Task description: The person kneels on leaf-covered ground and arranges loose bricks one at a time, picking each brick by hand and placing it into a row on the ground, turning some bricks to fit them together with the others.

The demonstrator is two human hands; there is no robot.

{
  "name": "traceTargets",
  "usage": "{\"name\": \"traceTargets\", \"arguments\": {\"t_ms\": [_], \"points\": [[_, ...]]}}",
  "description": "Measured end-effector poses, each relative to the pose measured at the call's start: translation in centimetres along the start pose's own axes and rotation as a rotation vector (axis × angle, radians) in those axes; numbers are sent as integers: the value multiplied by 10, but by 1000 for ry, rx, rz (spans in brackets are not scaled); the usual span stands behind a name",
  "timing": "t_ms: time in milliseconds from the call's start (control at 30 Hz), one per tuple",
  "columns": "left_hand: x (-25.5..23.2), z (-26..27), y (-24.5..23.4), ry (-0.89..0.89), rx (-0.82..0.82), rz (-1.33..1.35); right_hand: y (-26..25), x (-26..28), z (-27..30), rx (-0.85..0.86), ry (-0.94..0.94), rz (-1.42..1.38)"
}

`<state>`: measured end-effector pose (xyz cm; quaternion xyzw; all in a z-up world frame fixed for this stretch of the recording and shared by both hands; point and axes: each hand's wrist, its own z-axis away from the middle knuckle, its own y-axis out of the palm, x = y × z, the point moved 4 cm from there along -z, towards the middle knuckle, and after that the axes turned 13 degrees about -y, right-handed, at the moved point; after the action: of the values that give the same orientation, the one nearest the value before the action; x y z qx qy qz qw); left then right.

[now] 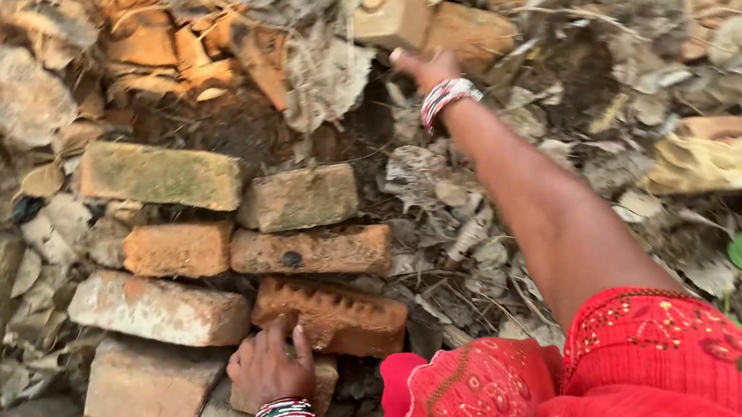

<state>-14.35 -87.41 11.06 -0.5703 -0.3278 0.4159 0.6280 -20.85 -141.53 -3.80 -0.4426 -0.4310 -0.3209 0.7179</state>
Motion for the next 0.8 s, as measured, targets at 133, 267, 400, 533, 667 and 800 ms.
{"name": "traceTargets", "arguments": {"t_ms": [133,267,400,533,667,800], "points": [[-1,-5,-5,18,27,62,8,13,-38,-177,5,-56],[-4,-8,-15,30,33,120,26,42,-39,-222,15,35],[-4,-11,-15,33,82,111,39,81,-19,-367,173,332],[-5,-13,-11,30,102,133,49,88,-19,-504,352,-139],[-6,-13,-11,39,106,132,55,116,-5,-451,313,-94],[-4,-14,-9,20,112,130,66,144,5,-355,296,336]]}}
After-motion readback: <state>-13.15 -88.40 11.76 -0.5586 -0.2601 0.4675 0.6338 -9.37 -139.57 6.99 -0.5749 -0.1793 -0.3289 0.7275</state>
